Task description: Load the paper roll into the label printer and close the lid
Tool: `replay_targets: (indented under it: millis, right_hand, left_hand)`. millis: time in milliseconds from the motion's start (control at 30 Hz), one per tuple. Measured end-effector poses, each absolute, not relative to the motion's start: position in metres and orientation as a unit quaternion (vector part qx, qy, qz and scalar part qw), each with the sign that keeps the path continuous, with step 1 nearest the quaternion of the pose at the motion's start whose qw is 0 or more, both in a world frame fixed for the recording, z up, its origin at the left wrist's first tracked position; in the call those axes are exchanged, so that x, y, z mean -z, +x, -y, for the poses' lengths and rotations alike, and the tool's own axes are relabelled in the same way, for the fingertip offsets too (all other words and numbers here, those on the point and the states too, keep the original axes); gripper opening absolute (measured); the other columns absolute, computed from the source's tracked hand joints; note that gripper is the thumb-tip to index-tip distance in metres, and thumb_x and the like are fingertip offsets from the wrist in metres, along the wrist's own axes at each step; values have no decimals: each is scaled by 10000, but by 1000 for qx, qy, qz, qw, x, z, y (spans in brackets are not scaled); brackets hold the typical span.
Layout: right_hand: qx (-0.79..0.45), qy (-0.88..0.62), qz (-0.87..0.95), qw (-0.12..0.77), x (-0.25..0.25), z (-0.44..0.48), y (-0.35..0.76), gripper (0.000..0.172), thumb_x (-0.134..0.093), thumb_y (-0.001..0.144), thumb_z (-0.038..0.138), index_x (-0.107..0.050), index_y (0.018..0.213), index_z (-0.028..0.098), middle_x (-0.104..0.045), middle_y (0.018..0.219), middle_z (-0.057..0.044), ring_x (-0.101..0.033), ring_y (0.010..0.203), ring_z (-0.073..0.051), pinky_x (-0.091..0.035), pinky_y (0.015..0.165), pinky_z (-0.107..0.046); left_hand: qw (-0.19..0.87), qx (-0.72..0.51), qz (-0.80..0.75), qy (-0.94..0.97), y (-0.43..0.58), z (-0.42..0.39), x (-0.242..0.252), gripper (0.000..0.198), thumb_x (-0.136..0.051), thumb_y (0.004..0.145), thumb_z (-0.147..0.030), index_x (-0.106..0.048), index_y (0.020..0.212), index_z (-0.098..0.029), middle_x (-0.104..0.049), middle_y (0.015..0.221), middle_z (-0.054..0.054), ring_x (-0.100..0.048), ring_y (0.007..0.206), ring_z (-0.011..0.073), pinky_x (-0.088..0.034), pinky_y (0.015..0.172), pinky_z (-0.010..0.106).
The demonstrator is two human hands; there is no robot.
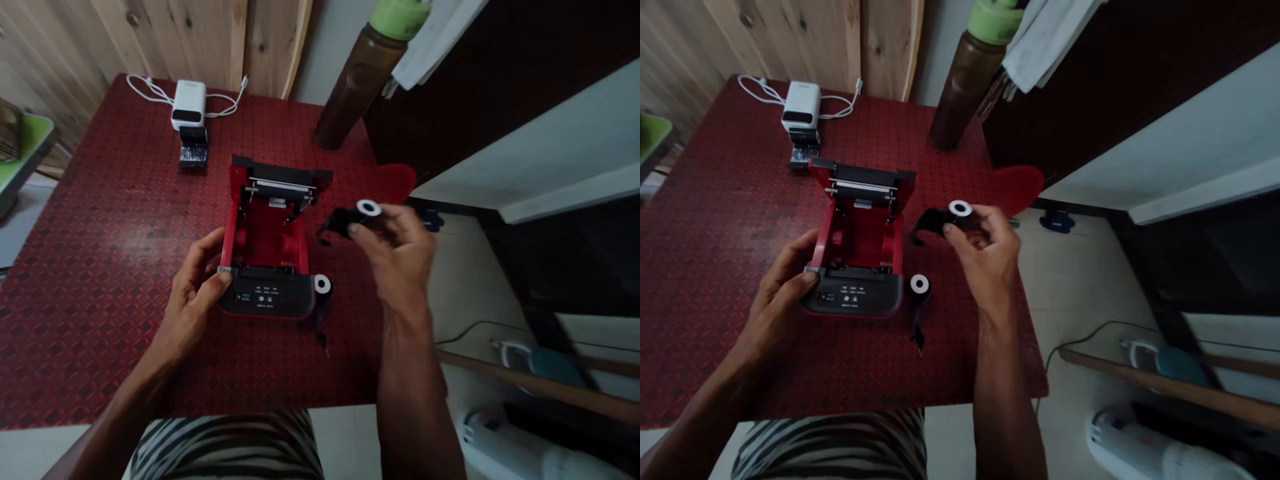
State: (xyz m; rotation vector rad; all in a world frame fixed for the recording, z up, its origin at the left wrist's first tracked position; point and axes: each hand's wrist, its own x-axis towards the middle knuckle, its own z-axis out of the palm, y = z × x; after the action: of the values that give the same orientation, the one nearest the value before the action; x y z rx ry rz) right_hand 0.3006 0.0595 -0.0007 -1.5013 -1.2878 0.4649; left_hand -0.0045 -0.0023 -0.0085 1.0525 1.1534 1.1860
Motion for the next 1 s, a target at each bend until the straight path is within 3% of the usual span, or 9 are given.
replay_targets:
  millis: [200,400,600,700,767,867,1000]
  right_hand:
    - [-259,-637,574,445,46,-60,283,292,-786,858,457,-705,1079,284,-861,1044,-55,-800,955,-269,-622,875,-441]
    - [-281,-635,594,406,43,-56,284,322,-777,895,424,-671,1155,268,-864,1117,-85,-820,1027,-277,-636,933,-465]
    - [-292,-645,583,398,33,-27,302,413,-778,938,378,-706,1323,248,-860,1323,-153,-844,1165,-301,-678,1004,-511]
    - [-281,-677,581,354,24,6,314,290,-771,972,359,-785,1244,259,-886,1207,-114,-856,1039,-293,-698,958,-508]
    - [-302,-670,601,314,20,25,315,315,-796,949,336,-817,1255,269,-893,1204,-94,-854,987,-280,-709,932,-493]
    - [-308,-643,624,320,25,37,302,441,-766,922,265,-806,1362,283,-880,1331,-93,-852,1126,-280,-709,1007,-494]
    - [-281,-634,627,355,37,31,281,275,-724,967,278,-821,1225,284,-899,1249,-79,-848,1188,-295,-682,1090,-528]
  left_hand:
    - [558,-500,-484,451,-5,4,12,583,-777,1061,-492,-678,1621,-363,-745,1627,58,-761,1396,377,-670,1091,519]
    - [559,-498,-494,442,-7,5,14,560,-782,1066,-486,-700,1611,-388,-771,1581,27,-740,1415,385,-645,1139,532]
    - [559,-495,-496,443,-6,5,13,587,-779,1068,-487,-681,1636,-375,-756,1610,33,-712,1454,396,-617,1195,558]
    - [559,-500,-490,444,-5,5,13,581,-778,1066,-478,-688,1629,-363,-750,1619,39,-704,1473,403,-623,1193,559]
    - [561,-504,-484,443,-4,5,13,571,-778,1068,-466,-694,1623,-364,-739,1638,38,-693,1498,403,-620,1205,558]
    - [562,-514,-473,443,-4,3,14,547,-781,1073,-452,-705,1607,-366,-729,1658,33,-682,1527,394,-600,1243,555]
    - [554,-513,-476,452,-4,3,17,548,-788,1065,-479,-708,1591,-347,-750,1620,57,-701,1491,394,-599,1245,564]
